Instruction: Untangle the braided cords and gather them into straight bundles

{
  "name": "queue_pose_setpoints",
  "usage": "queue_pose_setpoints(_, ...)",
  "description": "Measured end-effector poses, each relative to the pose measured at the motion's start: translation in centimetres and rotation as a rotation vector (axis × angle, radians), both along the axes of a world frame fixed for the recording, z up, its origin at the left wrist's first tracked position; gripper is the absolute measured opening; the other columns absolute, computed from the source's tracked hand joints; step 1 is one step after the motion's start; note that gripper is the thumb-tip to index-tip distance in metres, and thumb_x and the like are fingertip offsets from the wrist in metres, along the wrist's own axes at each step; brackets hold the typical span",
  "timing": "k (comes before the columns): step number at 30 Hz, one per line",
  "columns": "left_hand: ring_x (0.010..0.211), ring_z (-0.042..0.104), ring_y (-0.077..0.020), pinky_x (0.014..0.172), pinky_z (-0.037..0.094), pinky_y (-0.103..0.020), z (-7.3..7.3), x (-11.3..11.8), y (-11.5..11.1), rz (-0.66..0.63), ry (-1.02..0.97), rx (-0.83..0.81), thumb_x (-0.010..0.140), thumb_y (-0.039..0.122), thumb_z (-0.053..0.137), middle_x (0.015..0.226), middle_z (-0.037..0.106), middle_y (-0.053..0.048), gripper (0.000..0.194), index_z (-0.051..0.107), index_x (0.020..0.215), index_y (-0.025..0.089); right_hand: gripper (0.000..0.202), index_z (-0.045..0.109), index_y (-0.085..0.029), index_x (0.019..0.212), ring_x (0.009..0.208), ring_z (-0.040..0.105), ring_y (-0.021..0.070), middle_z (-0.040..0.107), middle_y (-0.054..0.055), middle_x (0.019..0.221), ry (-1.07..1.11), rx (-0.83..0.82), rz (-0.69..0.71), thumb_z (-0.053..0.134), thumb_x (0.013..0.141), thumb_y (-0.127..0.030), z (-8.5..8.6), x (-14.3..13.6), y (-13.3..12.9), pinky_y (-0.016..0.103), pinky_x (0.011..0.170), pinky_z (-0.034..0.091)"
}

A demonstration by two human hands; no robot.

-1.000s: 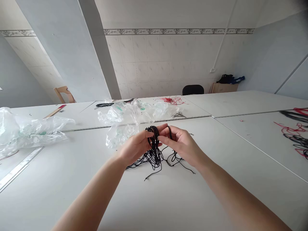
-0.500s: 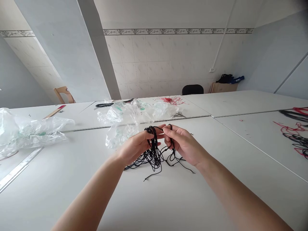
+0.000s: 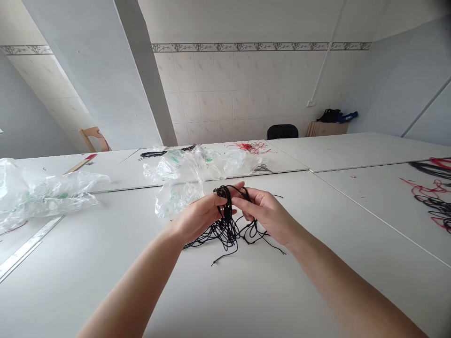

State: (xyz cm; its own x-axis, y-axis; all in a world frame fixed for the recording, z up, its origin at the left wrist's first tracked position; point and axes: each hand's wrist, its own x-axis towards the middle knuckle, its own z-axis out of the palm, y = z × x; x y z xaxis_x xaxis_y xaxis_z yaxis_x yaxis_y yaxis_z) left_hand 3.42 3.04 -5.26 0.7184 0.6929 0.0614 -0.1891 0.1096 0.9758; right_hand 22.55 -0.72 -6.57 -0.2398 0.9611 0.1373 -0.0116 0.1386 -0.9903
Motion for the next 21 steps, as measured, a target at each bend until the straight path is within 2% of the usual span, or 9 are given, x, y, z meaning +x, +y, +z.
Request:
queue_pose_setpoints(8, 0.121, 0.052, -0.0299, 0.107, 0.035, -0.048, -0.04, 0.20, 0.03, -0.004, 0.005, 0.008, 0.094, 0.026, 0.047, 0.132, 0.063, -0.012, 0.048, 0.062, 0.140, 0.020, 0.022, 0.072, -0.025, 0.102, 0.066, 0.037, 0.0102, 0.057, -0.001, 0.086, 0.043, 0.008, 0.010, 0.070, 0.089, -0.043, 0.21, -0.36, 0.03, 0.028, 0.062, 0.032)
queue_pose_setpoints(15, 0.116, 0.055, -0.0297, 0.103, 0.036, -0.047, 0.09, 0.21, -0.02, -0.029, 0.010, 0.011, 0.096, 0.026, 0.045, 0.126, 0.065, -0.012, 0.050, 0.057, 0.143, 0.019, 0.021, 0.071, -0.025, 0.102, 0.067, 0.039, 0.0119, 0.053, -0.001, 0.082, -0.002, 0.010, -0.026, 0.064, 0.093, -0.042, 0.33, -0.07, -0.06, 0.029, 0.066, 0.035)
queue_pose_setpoints(18, 0.118, 0.055, -0.0300, 0.105, 0.035, -0.047, 0.06, 0.15, 0.05, -0.024, 0.008, 0.009, 0.097, 0.026, 0.045, 0.124, 0.066, -0.013, 0.047, 0.059, 0.141, 0.018, 0.019, 0.069, -0.024, 0.100, 0.068, 0.043, 0.0126, 0.052, -0.001, 0.081, 0.023, 0.016, -0.027, 0.062, 0.093, -0.041, 0.40, 0.20, -0.04, 0.030, 0.068, 0.038)
queue_pose_setpoints(21, 0.119, 0.053, -0.0304, 0.106, 0.035, -0.048, 0.11, 0.10, 0.19, -0.018, -0.018, 0.014, 0.096, 0.025, 0.045, 0.123, 0.066, -0.014, 0.044, 0.064, 0.134, 0.016, 0.018, 0.067, -0.024, 0.100, 0.079, 0.051, 0.0146, 0.058, 0.002, 0.093, 0.079, -0.002, 0.000, 0.060, 0.094, -0.040, 0.41, 0.34, 0.09, 0.030, 0.069, 0.041)
